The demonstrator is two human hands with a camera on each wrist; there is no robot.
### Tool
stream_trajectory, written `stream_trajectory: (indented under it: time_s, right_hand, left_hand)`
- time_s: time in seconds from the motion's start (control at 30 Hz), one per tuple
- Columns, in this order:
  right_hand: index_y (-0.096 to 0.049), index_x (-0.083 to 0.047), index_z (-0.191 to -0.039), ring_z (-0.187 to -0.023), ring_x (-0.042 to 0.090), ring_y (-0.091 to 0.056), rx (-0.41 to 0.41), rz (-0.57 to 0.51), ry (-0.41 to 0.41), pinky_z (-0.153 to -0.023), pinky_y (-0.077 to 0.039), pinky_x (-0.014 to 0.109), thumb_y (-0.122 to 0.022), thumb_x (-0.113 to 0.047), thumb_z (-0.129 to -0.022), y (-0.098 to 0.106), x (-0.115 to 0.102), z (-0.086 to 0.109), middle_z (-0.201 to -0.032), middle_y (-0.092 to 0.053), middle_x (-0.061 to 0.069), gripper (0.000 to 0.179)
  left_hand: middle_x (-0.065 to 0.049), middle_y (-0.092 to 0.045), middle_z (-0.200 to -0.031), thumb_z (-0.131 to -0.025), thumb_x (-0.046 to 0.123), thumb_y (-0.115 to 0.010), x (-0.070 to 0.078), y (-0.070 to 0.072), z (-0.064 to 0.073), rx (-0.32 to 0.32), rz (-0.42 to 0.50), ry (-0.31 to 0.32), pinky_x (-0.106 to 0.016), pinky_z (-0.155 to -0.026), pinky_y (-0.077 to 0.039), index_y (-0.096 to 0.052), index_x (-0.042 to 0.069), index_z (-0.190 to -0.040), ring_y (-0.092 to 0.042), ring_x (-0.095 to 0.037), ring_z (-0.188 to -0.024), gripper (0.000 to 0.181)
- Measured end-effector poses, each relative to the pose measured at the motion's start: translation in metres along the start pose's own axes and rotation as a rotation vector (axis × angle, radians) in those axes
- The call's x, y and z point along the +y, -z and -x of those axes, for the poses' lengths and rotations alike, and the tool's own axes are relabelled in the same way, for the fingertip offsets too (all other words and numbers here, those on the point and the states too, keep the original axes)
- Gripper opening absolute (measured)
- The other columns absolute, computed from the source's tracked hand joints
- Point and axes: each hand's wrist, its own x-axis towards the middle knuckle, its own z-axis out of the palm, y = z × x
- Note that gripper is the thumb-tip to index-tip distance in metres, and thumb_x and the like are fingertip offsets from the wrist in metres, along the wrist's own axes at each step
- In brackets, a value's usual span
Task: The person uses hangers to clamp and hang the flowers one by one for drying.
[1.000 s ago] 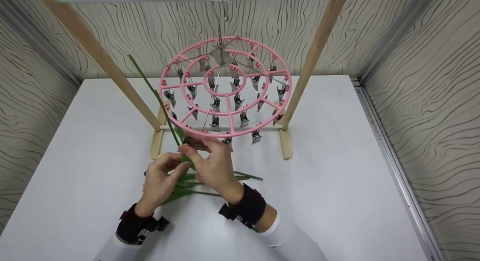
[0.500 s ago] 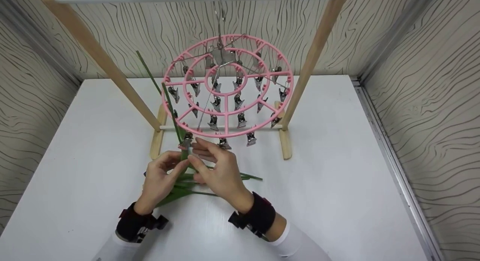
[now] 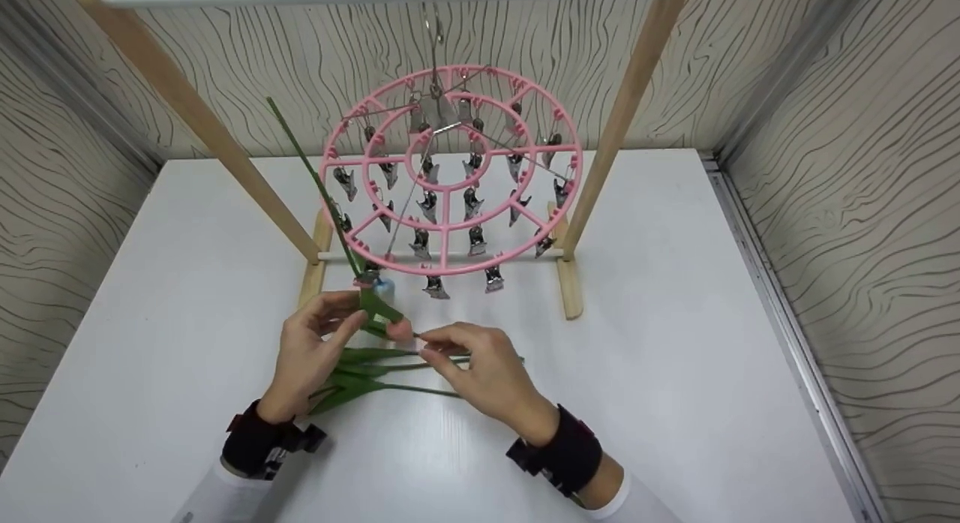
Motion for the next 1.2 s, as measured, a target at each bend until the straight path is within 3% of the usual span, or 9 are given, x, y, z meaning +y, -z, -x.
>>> stream_trajectory:
  time_s: [0.07,0.17,0.33,0.57,0.73,0.97,1.07,1.2]
  right_hand:
    - [-0.068,-0.016,-0.102,-0.079,0.01,-0.064,-0.001,0.033,-0.024,-0.065,-0.053,0.027,-0.065,-0.01,-0.085,0.003,0.014,0.006,-0.091,-0.067,-0.005,0.019]
    - [-0.067,-0.017,-0.104,-0.078,0.007,-0.063,-0.005,0.094,-0.049,-0.064,-0.052,0.025,-0.065,-0.017,-0.086,0.007,0.037,0.015,-0.091,-0.068,-0.006,0.018]
    - [-0.067,-0.021,-0.104,-0.079,0.005,-0.062,-0.014,0.186,-0.066,-0.064,-0.051,0.024,-0.064,-0.024,-0.086,0.02,0.059,0.028,-0.09,-0.067,-0.01,0.018]
    - [-0.067,-0.026,-0.102,-0.077,0.002,-0.062,0.011,0.252,-0.06,-0.061,-0.051,0.027,-0.066,-0.023,-0.085,0.034,0.076,0.04,-0.088,-0.065,-0.016,0.017]
    - [-0.067,-0.027,-0.102,-0.078,-0.001,-0.061,-0.007,0.291,-0.055,-0.063,-0.052,0.029,-0.066,-0.023,-0.085,0.043,0.085,0.046,-0.089,-0.065,-0.017,0.018]
    - [-0.067,-0.022,-0.103,-0.079,0.001,-0.061,-0.06,0.319,-0.043,-0.065,-0.052,0.032,-0.064,-0.026,-0.086,0.047,0.094,0.049,-0.089,-0.065,-0.014,0.017]
    - [-0.066,-0.023,-0.102,-0.079,0.0,-0.061,-0.062,0.323,-0.035,-0.065,-0.052,0.03,-0.065,-0.026,-0.086,0.049,0.097,0.049,-0.089,-0.065,-0.016,0.017]
    - [-0.066,-0.026,-0.102,-0.078,-0.002,-0.06,-0.06,0.321,-0.016,-0.064,-0.052,0.029,-0.066,-0.026,-0.085,0.051,0.1,0.05,-0.088,-0.064,-0.019,0.017]
  left_hand:
    - [-0.011,-0.065,-0.1,-0.084,0.005,-0.065,-0.002,0.002,0.001,0.011,-0.011,0.005,-0.034,-0.074,-0.053,-0.059,0.001,-0.108,-0.064,-0.022,-0.088,0.025]
    - [-0.006,-0.066,-0.098,-0.084,0.008,-0.066,-0.017,0.004,0.004,0.029,-0.032,0.02,-0.032,-0.074,-0.053,-0.06,0.005,-0.107,-0.064,-0.018,-0.087,0.024]
    - [0.003,-0.067,-0.095,-0.084,0.022,-0.067,-0.037,0.004,0.014,0.02,-0.13,0.018,-0.026,-0.073,-0.053,-0.062,0.016,-0.104,-0.063,-0.007,-0.084,0.021]
    - [0.008,-0.064,-0.097,-0.084,0.024,-0.068,-0.037,0.004,0.028,-0.088,-0.402,-0.04,-0.03,-0.076,-0.051,-0.064,0.018,-0.1,-0.06,-0.008,-0.091,0.018]
    - [0.001,-0.063,-0.099,-0.082,0.019,-0.07,-0.038,-0.004,0.035,-0.179,-0.604,-0.062,-0.03,-0.076,-0.05,-0.065,0.011,-0.1,-0.058,-0.014,-0.094,0.02]
    - [-0.004,-0.062,-0.085,-0.076,0.01,-0.072,-0.046,-0.014,0.039,-0.251,-0.856,-0.09,-0.031,-0.068,-0.049,-0.068,0.007,-0.089,-0.059,-0.018,-0.079,0.014]
    - [-0.003,-0.061,-0.075,-0.077,0.004,-0.068,-0.05,-0.019,0.039,-0.271,-0.926,-0.12,-0.03,-0.059,-0.047,-0.068,0.007,-0.082,-0.057,-0.017,-0.07,0.006]
    - [-0.003,-0.059,-0.069,-0.076,-0.004,-0.061,-0.052,-0.026,0.038,-0.298,-0.996,-0.129,-0.031,-0.054,-0.045,-0.067,0.009,-0.075,-0.056,-0.017,-0.063,0.014]
